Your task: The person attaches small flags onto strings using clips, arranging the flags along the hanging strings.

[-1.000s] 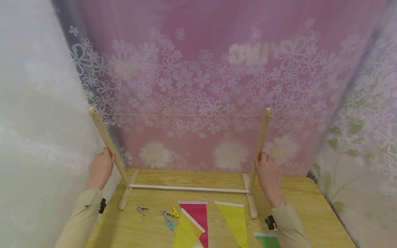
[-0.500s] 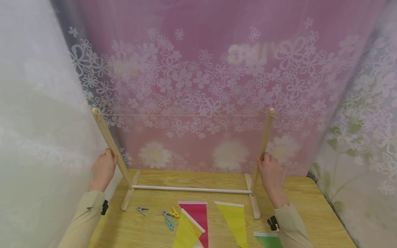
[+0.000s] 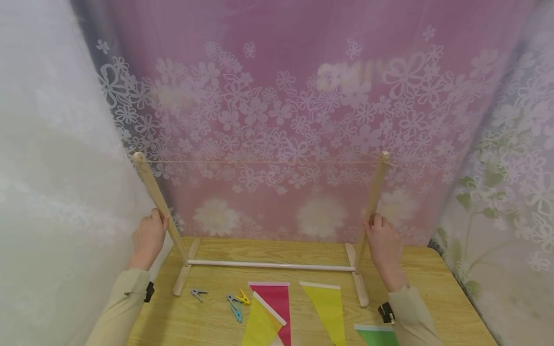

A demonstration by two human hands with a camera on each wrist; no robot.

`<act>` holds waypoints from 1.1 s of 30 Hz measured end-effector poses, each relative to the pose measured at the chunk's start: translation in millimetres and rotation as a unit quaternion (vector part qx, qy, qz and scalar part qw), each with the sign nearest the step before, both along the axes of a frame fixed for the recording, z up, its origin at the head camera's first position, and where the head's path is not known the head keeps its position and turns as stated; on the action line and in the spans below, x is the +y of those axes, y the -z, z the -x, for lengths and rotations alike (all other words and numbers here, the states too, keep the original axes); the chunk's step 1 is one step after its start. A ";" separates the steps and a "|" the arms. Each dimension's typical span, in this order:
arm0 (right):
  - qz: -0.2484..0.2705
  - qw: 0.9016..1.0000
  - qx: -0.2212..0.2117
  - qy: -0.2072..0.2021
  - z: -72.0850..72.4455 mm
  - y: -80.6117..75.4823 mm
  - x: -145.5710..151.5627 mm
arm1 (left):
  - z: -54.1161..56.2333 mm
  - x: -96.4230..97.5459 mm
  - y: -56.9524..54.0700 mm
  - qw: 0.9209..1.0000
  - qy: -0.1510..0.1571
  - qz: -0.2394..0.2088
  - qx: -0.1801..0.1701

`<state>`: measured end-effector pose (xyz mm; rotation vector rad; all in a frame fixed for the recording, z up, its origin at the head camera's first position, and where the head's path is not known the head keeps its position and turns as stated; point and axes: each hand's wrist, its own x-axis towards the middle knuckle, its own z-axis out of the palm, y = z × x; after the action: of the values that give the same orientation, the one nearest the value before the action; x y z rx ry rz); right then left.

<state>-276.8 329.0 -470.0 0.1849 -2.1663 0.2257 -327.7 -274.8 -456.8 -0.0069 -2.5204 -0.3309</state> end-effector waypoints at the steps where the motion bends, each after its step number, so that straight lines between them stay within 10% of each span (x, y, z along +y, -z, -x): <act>1: -0.001 1.000 0.002 -0.001 0.0 0.1 0.9 | 0.1 0.4 0.4 1.000 0.001 0.000 0.003; 33: -0.059 0.997 0.054 0.024 -0.4 0.7 22.4 | -0.8 15.1 5.2 0.994 0.028 0.053 0.086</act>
<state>-276.4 351.4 -470.6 0.2075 -2.0759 0.0580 -326.9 -259.7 -462.0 -0.1434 -2.3663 -0.2089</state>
